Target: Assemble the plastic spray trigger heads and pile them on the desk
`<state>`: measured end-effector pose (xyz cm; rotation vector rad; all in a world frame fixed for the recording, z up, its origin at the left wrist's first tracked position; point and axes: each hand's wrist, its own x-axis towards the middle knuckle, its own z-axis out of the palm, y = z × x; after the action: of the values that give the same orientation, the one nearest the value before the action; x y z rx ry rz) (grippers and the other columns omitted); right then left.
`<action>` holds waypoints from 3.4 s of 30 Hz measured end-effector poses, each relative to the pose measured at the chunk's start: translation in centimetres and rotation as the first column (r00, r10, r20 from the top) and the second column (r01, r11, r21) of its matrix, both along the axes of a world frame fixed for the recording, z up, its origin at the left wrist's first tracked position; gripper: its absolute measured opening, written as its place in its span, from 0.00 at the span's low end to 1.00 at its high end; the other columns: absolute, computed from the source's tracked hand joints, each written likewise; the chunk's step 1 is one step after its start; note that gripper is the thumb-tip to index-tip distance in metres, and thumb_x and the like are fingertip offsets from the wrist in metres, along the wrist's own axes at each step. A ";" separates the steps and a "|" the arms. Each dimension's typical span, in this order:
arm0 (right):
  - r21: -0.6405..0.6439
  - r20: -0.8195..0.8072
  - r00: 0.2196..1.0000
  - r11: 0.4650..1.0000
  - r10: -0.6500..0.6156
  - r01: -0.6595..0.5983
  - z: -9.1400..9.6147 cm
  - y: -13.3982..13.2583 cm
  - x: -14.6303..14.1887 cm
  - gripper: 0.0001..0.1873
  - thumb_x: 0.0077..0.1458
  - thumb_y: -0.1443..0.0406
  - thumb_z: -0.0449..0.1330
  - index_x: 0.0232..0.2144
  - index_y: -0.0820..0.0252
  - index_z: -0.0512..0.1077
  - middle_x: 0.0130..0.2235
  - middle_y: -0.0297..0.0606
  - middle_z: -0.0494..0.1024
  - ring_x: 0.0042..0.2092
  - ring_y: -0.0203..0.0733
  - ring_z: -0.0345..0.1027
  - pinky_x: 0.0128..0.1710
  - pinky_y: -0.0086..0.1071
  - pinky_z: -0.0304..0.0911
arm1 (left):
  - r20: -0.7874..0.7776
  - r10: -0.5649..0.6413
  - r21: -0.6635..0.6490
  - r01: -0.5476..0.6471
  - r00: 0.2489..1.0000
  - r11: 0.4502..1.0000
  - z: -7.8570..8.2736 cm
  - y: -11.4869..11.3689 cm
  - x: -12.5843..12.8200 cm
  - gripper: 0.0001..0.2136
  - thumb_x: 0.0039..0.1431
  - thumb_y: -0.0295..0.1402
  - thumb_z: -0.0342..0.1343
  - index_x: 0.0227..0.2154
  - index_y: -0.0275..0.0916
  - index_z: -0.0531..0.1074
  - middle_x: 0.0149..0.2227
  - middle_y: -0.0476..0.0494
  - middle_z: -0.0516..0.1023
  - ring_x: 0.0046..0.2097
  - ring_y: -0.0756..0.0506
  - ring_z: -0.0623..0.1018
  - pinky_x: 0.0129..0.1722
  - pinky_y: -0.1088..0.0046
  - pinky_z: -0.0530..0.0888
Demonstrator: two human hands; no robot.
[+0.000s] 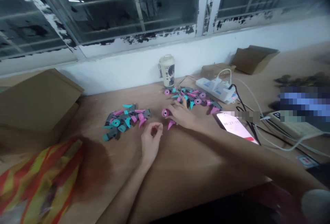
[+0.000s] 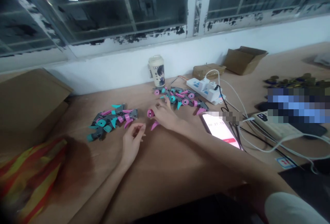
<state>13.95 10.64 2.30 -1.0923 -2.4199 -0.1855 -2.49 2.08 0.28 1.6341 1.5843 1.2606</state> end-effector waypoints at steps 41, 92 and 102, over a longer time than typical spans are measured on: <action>-0.196 -0.435 0.892 0.954 0.123 -0.227 -3.7 -6.6 2.4 0.12 0.46 0.56 0.65 0.36 0.48 0.76 0.33 0.29 0.79 0.43 0.39 0.68 0.57 0.45 0.37 | 0.155 -0.397 -0.235 0.424 0.905 0.875 0.0 0.5 0.9 0.11 0.46 0.31 0.59 0.34 0.37 0.66 0.27 0.51 0.72 0.28 0.52 0.72 0.30 0.76 0.68; -0.247 -0.678 0.735 0.939 0.009 -0.239 -3.1 -7.6 2.4 0.14 0.47 0.57 0.65 0.38 0.49 0.74 0.39 0.30 0.79 0.42 0.40 0.71 0.48 0.39 0.58 | -0.141 -0.149 0.120 0.166 0.979 0.979 0.8 -1.2 1.0 0.07 0.54 0.38 0.58 0.29 0.41 0.74 0.33 0.47 0.70 0.35 0.48 0.72 0.32 0.74 0.69; -0.224 -0.619 0.785 0.956 0.011 -0.190 -3.2 -7.4 2.5 0.14 0.46 0.56 0.65 0.37 0.50 0.75 0.37 0.31 0.80 0.41 0.40 0.70 0.49 0.40 0.54 | -0.223 -0.174 0.084 0.196 0.959 0.977 1.1 -1.2 1.1 0.06 0.52 0.36 0.59 0.32 0.42 0.77 0.34 0.47 0.71 0.33 0.49 0.73 0.36 0.72 0.71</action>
<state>16.45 3.20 -0.93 -0.9367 -1.9220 0.4948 -1.36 0.83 1.42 1.9931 1.4647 1.1179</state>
